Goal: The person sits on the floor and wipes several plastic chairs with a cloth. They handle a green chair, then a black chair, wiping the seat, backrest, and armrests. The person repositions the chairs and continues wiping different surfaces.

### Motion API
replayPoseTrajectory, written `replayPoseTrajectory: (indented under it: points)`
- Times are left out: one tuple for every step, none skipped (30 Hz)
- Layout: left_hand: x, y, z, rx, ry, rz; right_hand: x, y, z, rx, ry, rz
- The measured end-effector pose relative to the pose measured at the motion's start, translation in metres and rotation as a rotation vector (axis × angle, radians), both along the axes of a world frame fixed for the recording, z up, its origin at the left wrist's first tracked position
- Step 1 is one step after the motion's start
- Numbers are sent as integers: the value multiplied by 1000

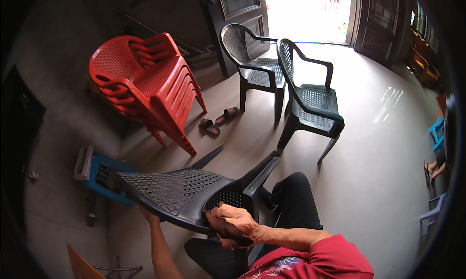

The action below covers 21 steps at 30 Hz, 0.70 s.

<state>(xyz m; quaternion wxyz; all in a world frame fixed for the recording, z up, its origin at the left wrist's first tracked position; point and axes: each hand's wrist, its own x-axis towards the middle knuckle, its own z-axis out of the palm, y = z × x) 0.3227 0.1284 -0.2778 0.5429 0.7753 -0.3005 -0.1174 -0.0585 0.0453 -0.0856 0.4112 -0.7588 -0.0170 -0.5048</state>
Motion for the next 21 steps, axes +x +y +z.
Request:
replayPoseTrajectory:
  points:
    - [35, 18, -25, -313, 260, 207, 7, 3, 12, 2, -78, 52]
    - [68, 61, -39, -383, 325, 218, 11, 10, 27, 57, -65, 79]
    - [73, 80, -55, -439, 433, 206, 13, 10, 26, 67, -71, 110]
    - [73, 89, -55, -498, 536, 194, 16, 10, 27, 73, -83, 143]
    - [75, 98, -53, -287, 384, 203, 22, 7, 24, 35, -142, 155]
    - [71, 103, -46, -76, 232, 216, 22, 5, 28, 86, -109, 144]
    - [41, 105, -34, 396, -156, 203, 19, -4, 18, 54, -57, 131]
    - [3, 92, -2, 406, -63, 372, 18, -14, 8, 25, -20, 133]
    - [2, 108, 22, 411, -131, 372, 21, -25, 12, 24, 11, 145]
    - [0, 121, 34, 422, -188, 370, 31, -36, 14, 69, -7, 151]
    - [2, 130, 39, 439, -188, 358, 41, -48, 15, 113, -22, 152]
    - [3, 139, 42, 458, -185, 346, 51, -60, 14, 235, -3, 219]
    - [5, 142, 45, 463, -181, 333, 61, -78, 2, 316, 71, 309]
    - [2, 144, 48, 384, -206, 306, 73, -95, -3, 302, 79, 281]
    - [-4, 142, 46, 362, -298, 369, 83, -111, -7, 287, 87, 251]
    - [-10, 142, 55, 354, -286, 374, 91, -125, -1, 152, 41, 120]
    - [-10, 140, 53, 369, -325, 363, 95, -135, -5, 294, 105, 131]
    - [-17, 130, 56, 320, -292, 346, 94, -147, -1, 374, 149, 72]
    - [-31, 114, 64, 342, -252, 340, 99, -166, -11, 346, 87, -22]
    - [-44, 103, 69, 362, -212, 332, 100, -193, -33, 295, 106, -94]
    - [-45, 100, 69, 366, -192, 309, 101, -205, -37, 239, 144, -212]
